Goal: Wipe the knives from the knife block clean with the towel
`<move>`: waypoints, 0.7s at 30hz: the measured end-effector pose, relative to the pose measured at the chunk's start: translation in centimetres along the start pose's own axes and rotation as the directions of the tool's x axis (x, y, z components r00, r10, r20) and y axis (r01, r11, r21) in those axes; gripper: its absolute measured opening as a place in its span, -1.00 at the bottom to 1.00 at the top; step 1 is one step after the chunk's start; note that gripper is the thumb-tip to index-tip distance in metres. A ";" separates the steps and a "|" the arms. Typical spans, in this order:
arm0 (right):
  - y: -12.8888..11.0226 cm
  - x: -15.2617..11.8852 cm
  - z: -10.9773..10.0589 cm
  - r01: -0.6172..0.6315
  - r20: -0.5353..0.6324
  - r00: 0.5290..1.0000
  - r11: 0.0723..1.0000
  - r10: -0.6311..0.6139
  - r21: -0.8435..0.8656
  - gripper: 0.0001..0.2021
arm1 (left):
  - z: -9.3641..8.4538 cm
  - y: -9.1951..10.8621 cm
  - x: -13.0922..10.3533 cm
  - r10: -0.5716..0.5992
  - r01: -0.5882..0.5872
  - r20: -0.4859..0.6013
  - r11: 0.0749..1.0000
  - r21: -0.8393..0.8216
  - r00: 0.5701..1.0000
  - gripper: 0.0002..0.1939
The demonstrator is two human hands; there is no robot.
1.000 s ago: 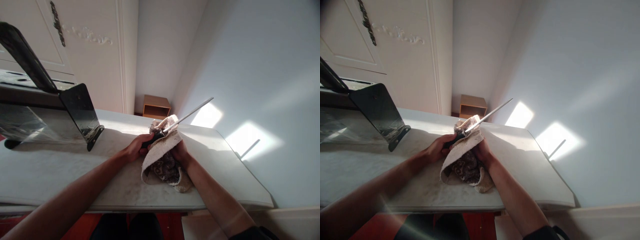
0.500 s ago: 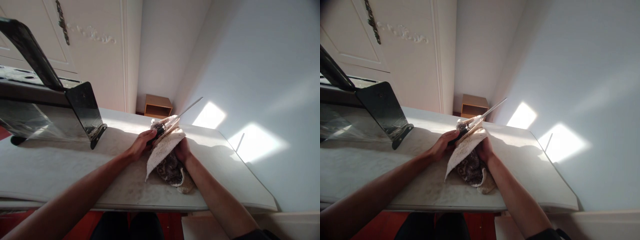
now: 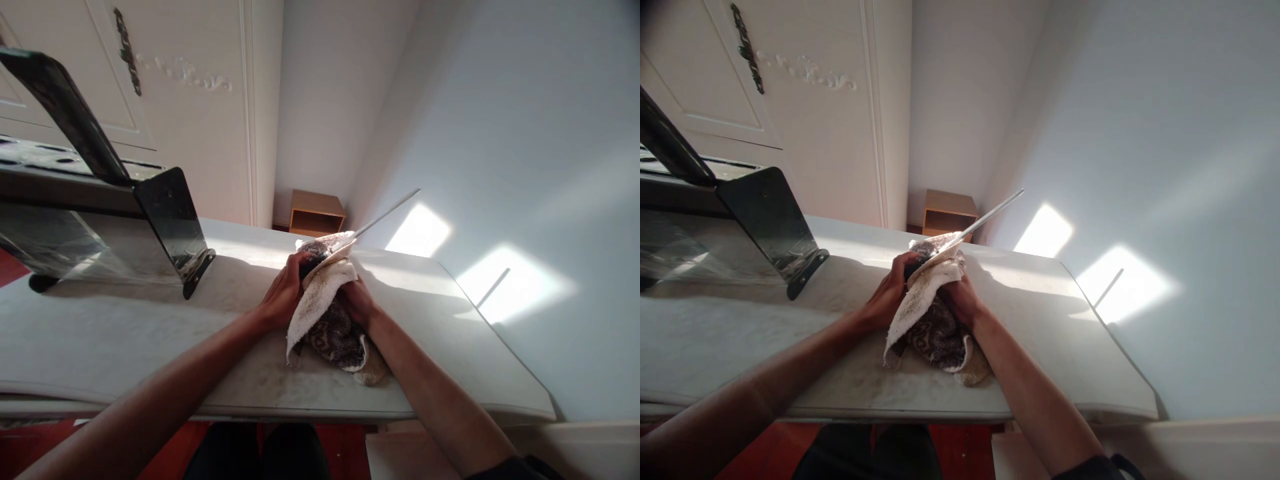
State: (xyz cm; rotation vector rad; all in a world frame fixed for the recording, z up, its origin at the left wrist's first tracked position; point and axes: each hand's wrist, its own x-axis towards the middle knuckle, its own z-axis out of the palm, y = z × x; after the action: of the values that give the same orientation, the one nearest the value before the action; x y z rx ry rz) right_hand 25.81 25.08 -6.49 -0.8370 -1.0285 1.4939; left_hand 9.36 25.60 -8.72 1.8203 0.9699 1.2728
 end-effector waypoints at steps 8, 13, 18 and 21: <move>0.7 0.2 -0.1 0.205 0.119 0.976 0.948 -0.181 -0.242 -0.76 | 0.4 -1.0 0.1 0.058 -0.046 0.081 0.989 -0.140 0.995 -0.02; 0.8 0.1 -0.1 0.291 -0.023 0.950 0.908 -0.312 -0.302 -0.80 | 0.9 -0.5 0.5 0.048 -0.026 0.082 0.968 -0.250 0.996 0.08; 0.3 0.2 -0.1 0.313 -0.226 0.901 0.915 -0.371 -0.255 -0.79 | 0.7 -1.6 0.7 -0.029 0.033 0.114 0.999 -0.034 0.993 -0.04; -0.2 0.4 -0.7 0.336 -0.340 0.849 0.910 -0.404 -0.243 -0.74 | 0.6 -1.6 0.9 -0.095 0.093 0.090 0.995 0.031 0.991 -0.32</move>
State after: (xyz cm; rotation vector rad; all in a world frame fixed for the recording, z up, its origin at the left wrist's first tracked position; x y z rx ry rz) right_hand 26.45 25.63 -6.57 -0.9458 -0.9645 0.8729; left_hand 9.83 27.07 -9.90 1.8147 1.0146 1.1147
